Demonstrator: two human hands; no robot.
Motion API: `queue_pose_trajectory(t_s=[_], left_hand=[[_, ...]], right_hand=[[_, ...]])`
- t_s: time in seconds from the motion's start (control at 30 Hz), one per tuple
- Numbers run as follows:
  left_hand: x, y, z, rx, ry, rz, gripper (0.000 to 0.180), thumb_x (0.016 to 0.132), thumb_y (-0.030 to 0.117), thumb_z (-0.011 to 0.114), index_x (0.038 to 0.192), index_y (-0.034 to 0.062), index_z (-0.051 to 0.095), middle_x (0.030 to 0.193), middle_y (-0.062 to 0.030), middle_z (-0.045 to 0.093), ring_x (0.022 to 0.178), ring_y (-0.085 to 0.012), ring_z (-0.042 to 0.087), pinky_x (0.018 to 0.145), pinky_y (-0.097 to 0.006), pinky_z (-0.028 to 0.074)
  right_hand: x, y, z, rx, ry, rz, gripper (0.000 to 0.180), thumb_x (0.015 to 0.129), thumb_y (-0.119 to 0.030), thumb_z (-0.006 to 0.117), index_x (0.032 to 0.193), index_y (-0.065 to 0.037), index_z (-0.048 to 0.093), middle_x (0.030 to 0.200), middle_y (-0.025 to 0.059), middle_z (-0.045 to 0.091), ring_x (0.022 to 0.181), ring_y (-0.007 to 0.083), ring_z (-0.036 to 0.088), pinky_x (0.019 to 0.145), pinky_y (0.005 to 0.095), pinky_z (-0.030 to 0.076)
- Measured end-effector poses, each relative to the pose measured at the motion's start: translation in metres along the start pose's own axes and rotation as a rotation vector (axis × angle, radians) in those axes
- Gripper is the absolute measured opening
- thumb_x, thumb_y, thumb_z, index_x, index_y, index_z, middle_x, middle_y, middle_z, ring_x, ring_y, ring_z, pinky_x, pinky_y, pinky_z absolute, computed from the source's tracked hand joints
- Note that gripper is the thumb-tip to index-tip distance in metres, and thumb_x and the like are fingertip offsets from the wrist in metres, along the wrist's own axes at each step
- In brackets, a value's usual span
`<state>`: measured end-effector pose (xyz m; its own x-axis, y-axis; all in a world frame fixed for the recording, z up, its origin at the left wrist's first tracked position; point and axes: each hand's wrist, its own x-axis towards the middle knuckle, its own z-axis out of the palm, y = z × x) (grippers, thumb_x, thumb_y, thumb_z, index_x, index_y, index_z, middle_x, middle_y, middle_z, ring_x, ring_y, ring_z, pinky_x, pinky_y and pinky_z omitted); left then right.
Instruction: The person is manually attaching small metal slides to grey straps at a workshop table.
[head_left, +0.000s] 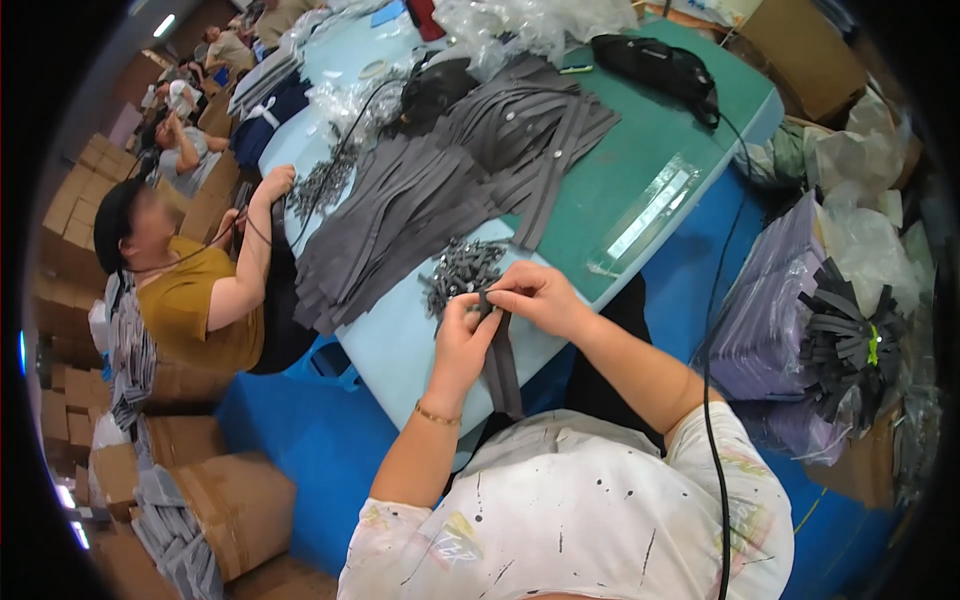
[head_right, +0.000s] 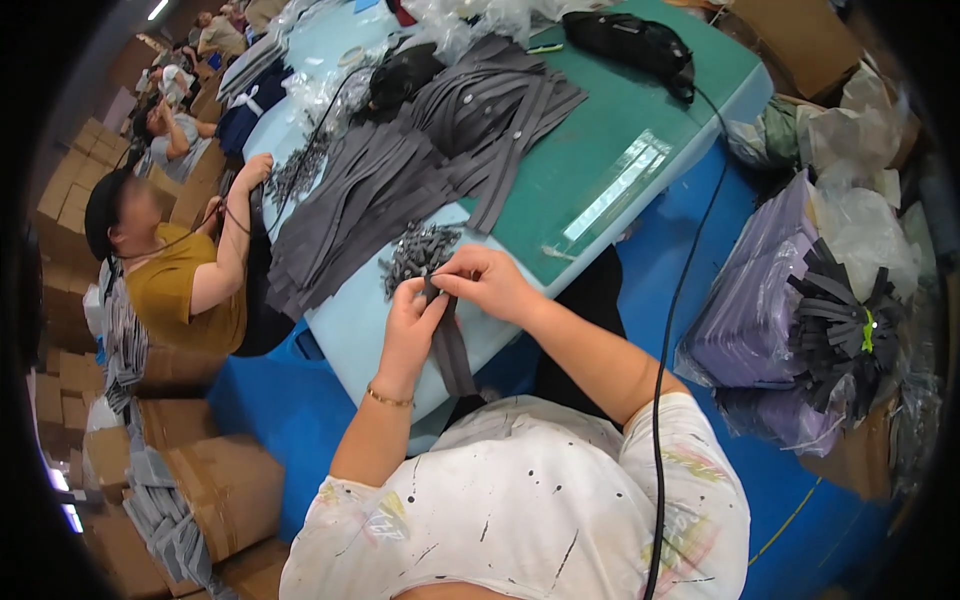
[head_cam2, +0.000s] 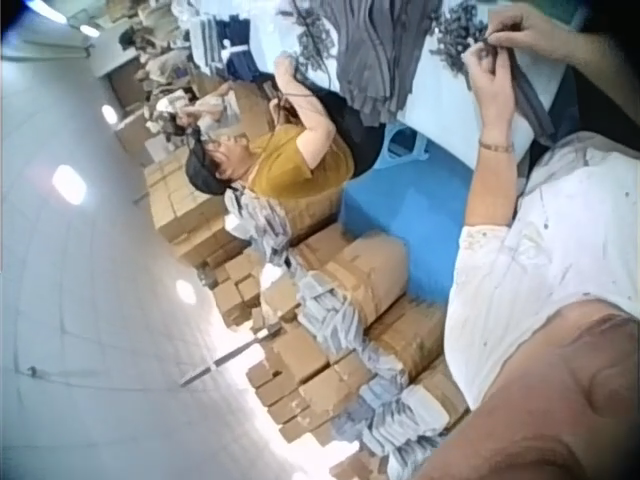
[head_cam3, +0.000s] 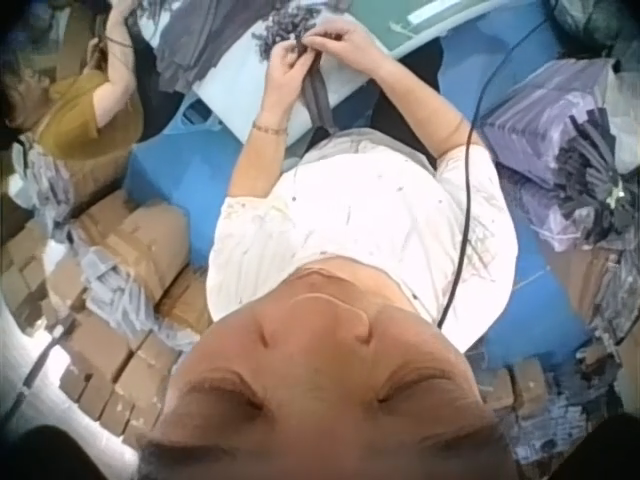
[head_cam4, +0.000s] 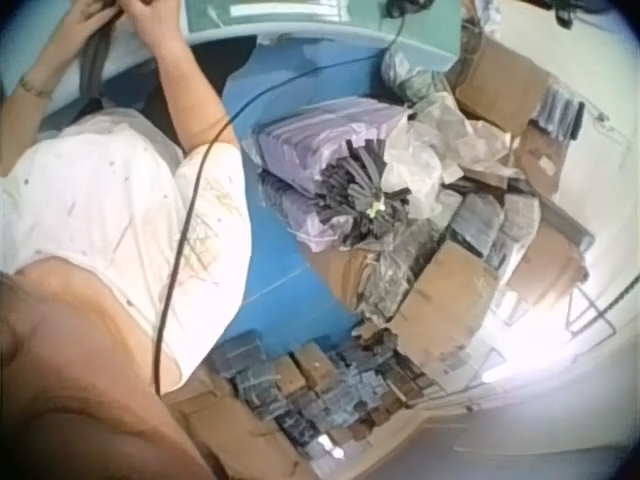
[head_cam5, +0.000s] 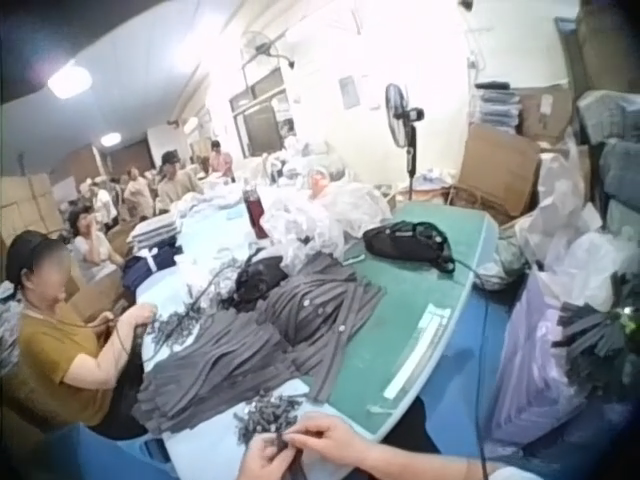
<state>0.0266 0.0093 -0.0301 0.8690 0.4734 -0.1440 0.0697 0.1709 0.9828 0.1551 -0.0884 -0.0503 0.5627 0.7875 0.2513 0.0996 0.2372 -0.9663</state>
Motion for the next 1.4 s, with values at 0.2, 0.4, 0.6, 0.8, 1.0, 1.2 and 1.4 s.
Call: queue_pose_trajectory(t_s=[0.2, 0.4, 0.6, 0.8, 1.0, 1.2, 1.4], left_hand=[[-0.007, 0.017, 0.011, -0.014, -0.150, 0.070, 0.022, 0.091, 0.015, 0.054, 0.107, 0.0001, 0.052, 0.074, -0.0037, 0.059, 0.061, -0.0097, 0.058, 0.053, -0.021, 0.048], [-0.001, 0.047, 0.022, 0.014, -0.299, -0.097, 0.018, 0.093, 0.018, 0.049, 0.089, 0.0005, 0.054, 0.067, -0.0041, 0.059, 0.058, -0.0100, 0.058, 0.055, -0.023, 0.049], [0.068, 0.087, 0.030, 0.204, -0.305, -0.105, 0.021, 0.090, 0.022, 0.054, 0.086, 0.0010, 0.055, 0.063, -0.0055, 0.059, 0.055, -0.0115, 0.057, 0.052, -0.024, 0.045], [0.145, 0.088, -0.001, 0.705, -0.118, 0.240, 0.040, 0.084, 0.026, 0.061, 0.112, -0.0009, 0.053, 0.088, -0.0121, 0.064, 0.088, -0.0197, 0.061, 0.076, -0.030, 0.047], [0.091, 0.058, -0.042, 0.697, 0.246, 0.471, 0.044, 0.080, 0.021, 0.066, 0.117, 0.0037, 0.051, 0.110, -0.0133, 0.058, 0.102, -0.0224, 0.056, 0.088, -0.033, 0.043], [0.021, 0.031, -0.060, 0.626, 0.335, 0.347, 0.037, 0.082, 0.016, 0.063, 0.115, 0.0049, 0.053, 0.107, -0.0086, 0.059, 0.098, -0.0169, 0.056, 0.082, -0.027, 0.043], [0.023, 0.017, -0.057, 0.611, 0.452, 0.420, 0.016, 0.083, 0.012, 0.061, 0.096, 0.0028, 0.060, 0.087, -0.0050, 0.056, 0.078, -0.0139, 0.055, 0.069, -0.027, 0.044]], right_hand=[[-0.011, -0.019, -0.004, 0.067, -0.023, -0.104, 0.016, 0.078, -0.007, 0.068, 0.094, -0.004, 0.069, 0.076, 0.0007, 0.052, 0.073, 0.0078, 0.048, 0.064, 0.0206, 0.037], [0.021, -0.040, -0.045, 0.386, 0.177, 0.145, 0.010, 0.079, -0.014, 0.067, 0.073, -0.007, 0.063, 0.072, -0.0057, 0.051, 0.059, 0.0031, 0.041, 0.054, 0.0179, 0.030], [0.101, -0.058, -0.112, 0.507, 0.559, -0.007, 0.014, 0.080, -0.014, 0.067, 0.087, -0.002, 0.065, 0.059, -0.0037, 0.050, 0.047, 0.0042, 0.041, 0.041, 0.0190, 0.027], [0.166, -0.041, -0.184, 0.218, 0.660, 0.139, 0.031, 0.080, -0.020, 0.068, 0.103, 0.000, 0.061, 0.073, 0.0009, 0.058, 0.059, 0.0069, 0.051, 0.047, 0.0202, 0.039], [0.140, 0.013, -0.183, -0.156, 0.603, -0.015, 0.058, 0.080, -0.019, 0.068, 0.126, 0.002, 0.040, 0.084, 0.0034, 0.059, 0.068, 0.0105, 0.055, 0.054, 0.0241, 0.046], [0.046, 0.006, -0.071, -0.377, 0.200, -0.053, 0.020, 0.081, -0.014, 0.064, 0.100, -0.008, 0.061, 0.079, 0.0059, 0.059, 0.068, 0.0133, 0.057, 0.062, 0.0282, 0.046], [0.004, -0.012, -0.024, -0.733, 0.020, -0.121, 0.015, 0.077, -0.015, 0.066, 0.091, -0.009, 0.061, 0.075, 0.0062, 0.058, 0.072, 0.0237, 0.059, 0.062, 0.0320, 0.048]])
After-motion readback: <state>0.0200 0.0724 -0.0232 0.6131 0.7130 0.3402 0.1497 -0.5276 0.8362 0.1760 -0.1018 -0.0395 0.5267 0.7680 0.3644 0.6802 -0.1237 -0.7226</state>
